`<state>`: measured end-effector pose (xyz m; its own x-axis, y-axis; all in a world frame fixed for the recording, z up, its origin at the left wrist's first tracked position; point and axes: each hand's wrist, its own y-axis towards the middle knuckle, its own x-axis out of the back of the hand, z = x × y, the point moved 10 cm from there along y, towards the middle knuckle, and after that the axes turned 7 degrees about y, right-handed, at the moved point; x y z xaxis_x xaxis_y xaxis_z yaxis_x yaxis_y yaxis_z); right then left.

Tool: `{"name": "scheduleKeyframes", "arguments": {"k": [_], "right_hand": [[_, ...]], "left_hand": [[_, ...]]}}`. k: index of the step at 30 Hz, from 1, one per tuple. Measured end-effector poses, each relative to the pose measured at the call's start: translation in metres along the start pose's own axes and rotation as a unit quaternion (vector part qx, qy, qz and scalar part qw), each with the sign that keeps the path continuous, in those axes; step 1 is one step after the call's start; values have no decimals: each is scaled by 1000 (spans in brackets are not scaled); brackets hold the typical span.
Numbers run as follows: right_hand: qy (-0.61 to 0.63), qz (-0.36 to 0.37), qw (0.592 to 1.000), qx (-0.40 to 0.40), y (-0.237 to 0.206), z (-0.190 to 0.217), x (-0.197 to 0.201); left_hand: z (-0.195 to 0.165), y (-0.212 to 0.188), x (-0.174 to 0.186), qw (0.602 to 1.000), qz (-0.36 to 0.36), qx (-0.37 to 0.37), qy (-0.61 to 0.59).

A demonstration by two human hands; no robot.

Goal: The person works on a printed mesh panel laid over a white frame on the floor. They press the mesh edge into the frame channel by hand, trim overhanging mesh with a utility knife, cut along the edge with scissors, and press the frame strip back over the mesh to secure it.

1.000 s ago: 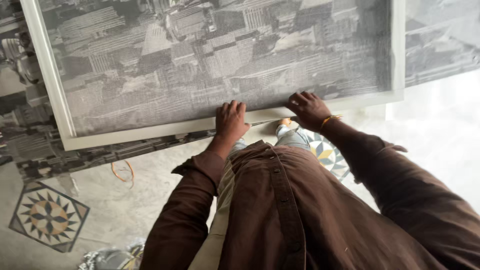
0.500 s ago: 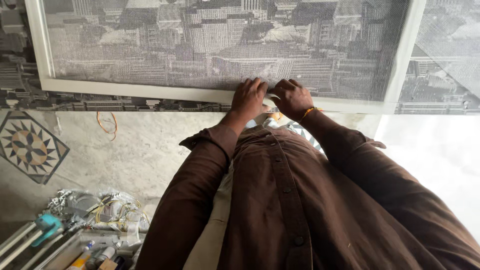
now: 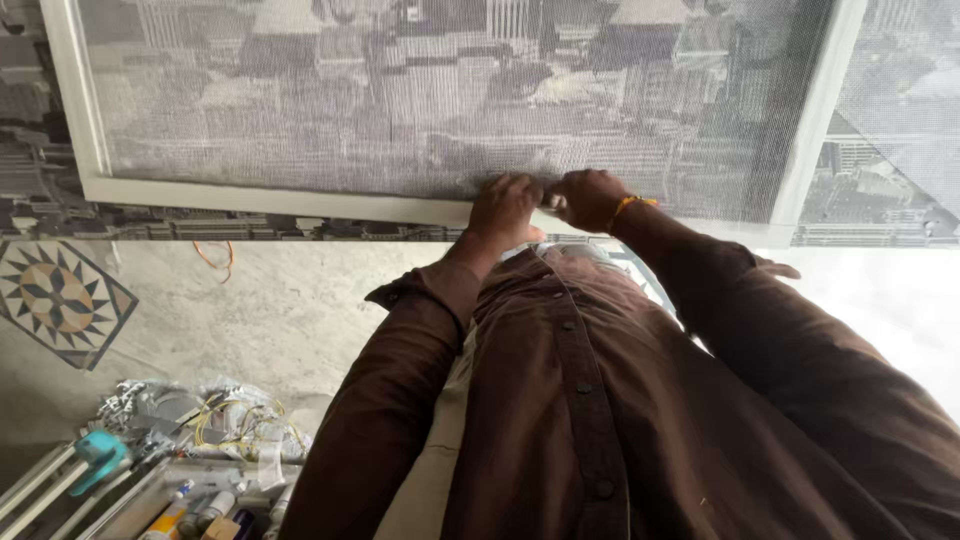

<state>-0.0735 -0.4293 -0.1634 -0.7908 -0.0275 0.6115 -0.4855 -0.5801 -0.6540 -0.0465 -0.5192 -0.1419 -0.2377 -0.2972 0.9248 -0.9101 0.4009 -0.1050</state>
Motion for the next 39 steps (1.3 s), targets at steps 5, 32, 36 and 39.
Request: {"name": "scheduleKeyframes", "arguments": {"k": [5,32,36,39], "right_hand": [[-14,-5,1000,15,-6,-16,1],[8,-219,948,232,-113,-102,18],[3,-176,962,211,-88,-111,9],[-62,-7,994,93,-59,-137,-18]], "left_hand": [[5,-3,-14,998,55,31,-22],[-134,60,-56,992,23,127,8],[-129,61,-55,993,17,114,32],[-126,62,-53,994,18,108,-7]]}}
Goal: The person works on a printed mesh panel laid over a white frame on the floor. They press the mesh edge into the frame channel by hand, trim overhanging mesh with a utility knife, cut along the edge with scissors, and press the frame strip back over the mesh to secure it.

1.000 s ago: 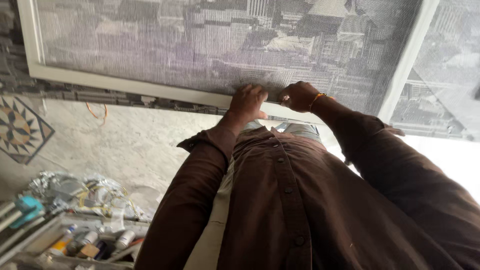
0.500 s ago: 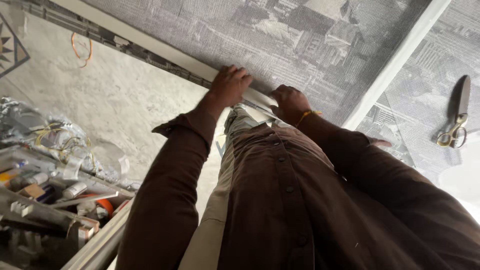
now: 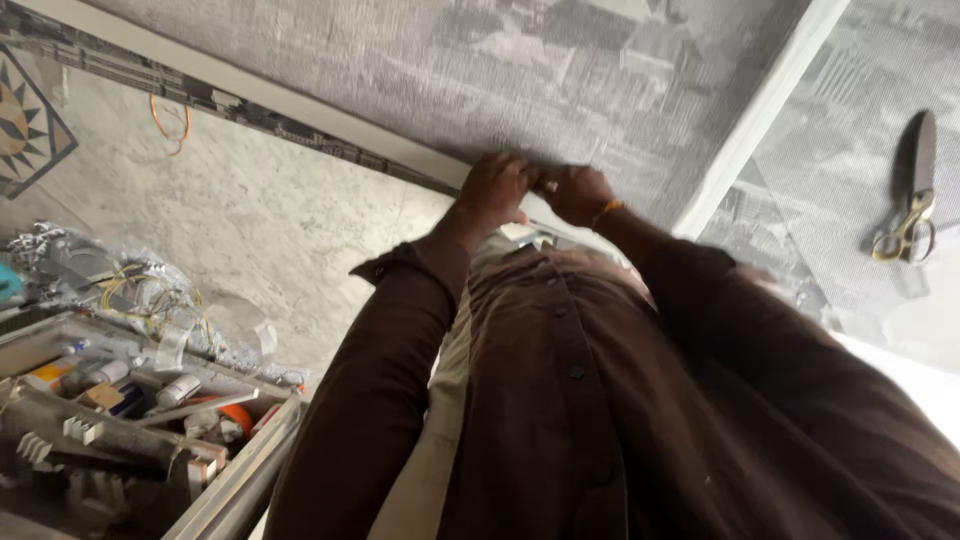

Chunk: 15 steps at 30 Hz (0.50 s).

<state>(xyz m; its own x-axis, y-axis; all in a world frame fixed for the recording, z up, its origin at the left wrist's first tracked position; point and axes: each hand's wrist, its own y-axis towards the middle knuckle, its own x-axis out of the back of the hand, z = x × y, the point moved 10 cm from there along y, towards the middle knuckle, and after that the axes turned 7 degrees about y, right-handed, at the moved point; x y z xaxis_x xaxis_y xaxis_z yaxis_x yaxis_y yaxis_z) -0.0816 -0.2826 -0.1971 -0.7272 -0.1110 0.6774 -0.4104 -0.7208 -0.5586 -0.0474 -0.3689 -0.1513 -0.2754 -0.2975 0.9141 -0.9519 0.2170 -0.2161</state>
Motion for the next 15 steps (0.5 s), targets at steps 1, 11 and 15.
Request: {"name": "scheduleKeyframes", "arguments": {"k": [1,11,15], "right_hand": [[37,5,999,1,1,-3,1],[65,73,995,-20,-17,-40,4],[64,94,993,7,-24,-36,7]], "left_hand": [[-3,1,5,1000,-10,-7,-22],[-5,10,2,999,13,-21,39],[-9,12,2,999,12,-17,45]]}}
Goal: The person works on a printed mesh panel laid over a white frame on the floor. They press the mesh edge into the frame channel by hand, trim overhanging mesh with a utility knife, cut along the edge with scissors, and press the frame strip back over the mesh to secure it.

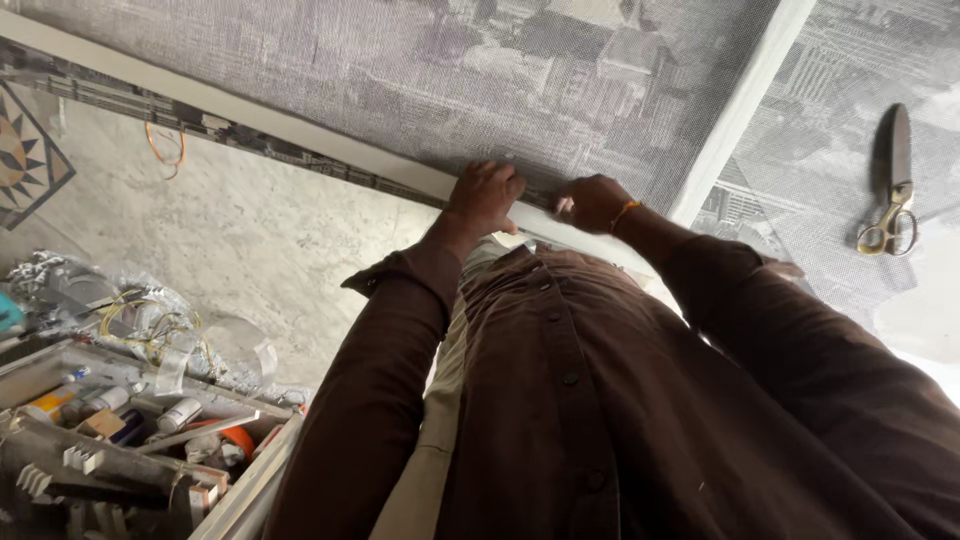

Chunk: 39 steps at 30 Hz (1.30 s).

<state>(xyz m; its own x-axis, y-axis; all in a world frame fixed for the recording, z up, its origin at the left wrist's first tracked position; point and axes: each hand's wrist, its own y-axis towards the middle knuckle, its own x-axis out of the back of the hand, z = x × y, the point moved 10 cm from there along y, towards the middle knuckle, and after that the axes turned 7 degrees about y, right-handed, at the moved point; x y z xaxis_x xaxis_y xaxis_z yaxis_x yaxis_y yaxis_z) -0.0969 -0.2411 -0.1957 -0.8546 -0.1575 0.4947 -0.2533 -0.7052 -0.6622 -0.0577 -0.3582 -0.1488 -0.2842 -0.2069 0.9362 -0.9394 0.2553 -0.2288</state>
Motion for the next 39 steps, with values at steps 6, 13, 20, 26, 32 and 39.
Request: {"name": "scheduleKeyframes", "arguments": {"k": [6,13,20,26,32,39], "right_hand": [[-22,-77,996,-25,-62,-9,5],[-4,-153,988,2,-83,-17,5],[5,-72,997,-34,-49,-50,-4],[-57,-52,997,-16,-68,-61,-8],[-21,-6,998,-51,-74,-79,-8],[-7,-33,999,30,-101,-65,-4]], "left_hand": [[-48,8,-18,999,32,-23,25],[-94,23,-19,998,-53,-19,-19],[-96,33,-21,998,6,-28,-55],[-103,42,-17,998,-5,-47,-34],[-105,43,-24,997,68,-27,-15],[-121,45,-17,998,-26,-55,11]]}}
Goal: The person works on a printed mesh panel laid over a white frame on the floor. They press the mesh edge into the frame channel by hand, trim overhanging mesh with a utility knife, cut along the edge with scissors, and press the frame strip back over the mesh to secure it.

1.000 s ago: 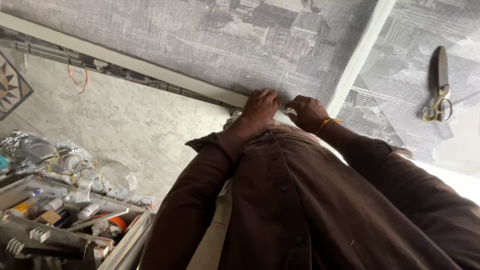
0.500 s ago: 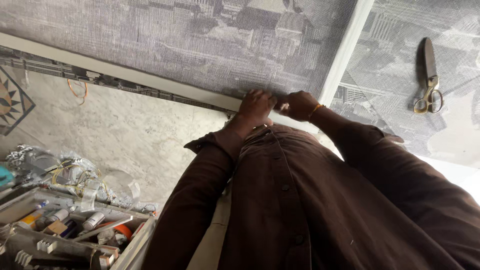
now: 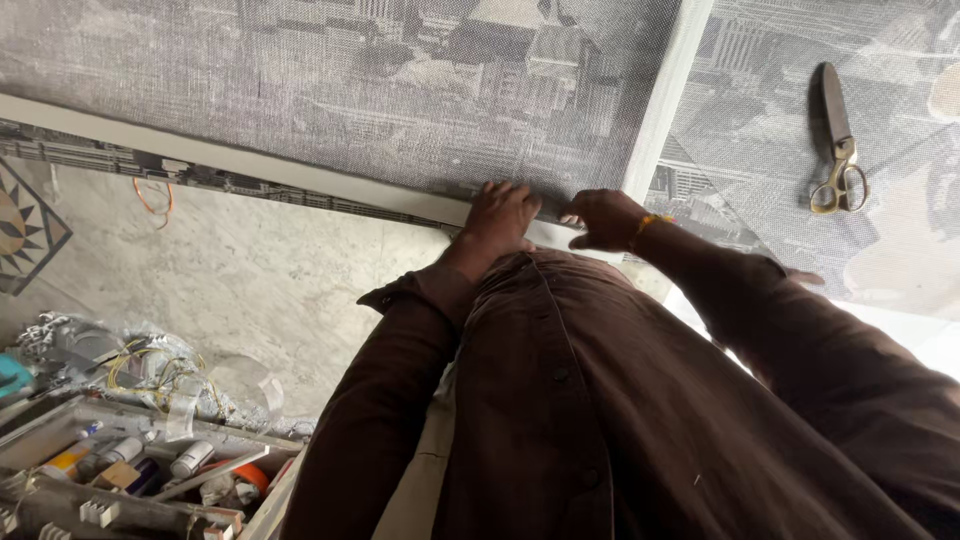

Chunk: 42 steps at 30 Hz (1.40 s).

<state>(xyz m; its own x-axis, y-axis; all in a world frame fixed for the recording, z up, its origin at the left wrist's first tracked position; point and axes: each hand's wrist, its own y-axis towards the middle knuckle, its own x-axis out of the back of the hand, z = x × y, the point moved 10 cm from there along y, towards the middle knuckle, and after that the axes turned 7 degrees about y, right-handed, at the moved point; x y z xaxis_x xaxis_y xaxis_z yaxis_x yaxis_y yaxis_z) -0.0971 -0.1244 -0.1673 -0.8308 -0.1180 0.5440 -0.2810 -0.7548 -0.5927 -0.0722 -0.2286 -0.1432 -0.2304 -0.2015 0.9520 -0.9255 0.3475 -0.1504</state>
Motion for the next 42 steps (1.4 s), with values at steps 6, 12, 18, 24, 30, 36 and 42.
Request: {"name": "scheduleKeyframes", "arguments": {"k": [6,12,18,24,30,36,42], "right_hand": [[-61,-190,979,50,-65,13,17],[-72,-276,954,92,-79,17,17],[-21,-337,941,29,-80,5,16],[-57,-268,960,-62,-59,-12,14],[-65,-324,943,44,-89,9,22],[-14,-320,947,-22,-100,-8,23],[100,-305,945,-60,-105,-34,27]], "left_hand": [[-42,8,-2,997,-70,-13,-34],[-64,14,14,989,-125,-34,-75],[-65,22,2,993,-104,-23,-46],[-64,32,-14,998,-9,-18,-65],[-68,38,-23,995,57,0,-81],[-70,40,-31,992,103,2,-68],[-72,40,-20,994,79,-4,-77]]}}
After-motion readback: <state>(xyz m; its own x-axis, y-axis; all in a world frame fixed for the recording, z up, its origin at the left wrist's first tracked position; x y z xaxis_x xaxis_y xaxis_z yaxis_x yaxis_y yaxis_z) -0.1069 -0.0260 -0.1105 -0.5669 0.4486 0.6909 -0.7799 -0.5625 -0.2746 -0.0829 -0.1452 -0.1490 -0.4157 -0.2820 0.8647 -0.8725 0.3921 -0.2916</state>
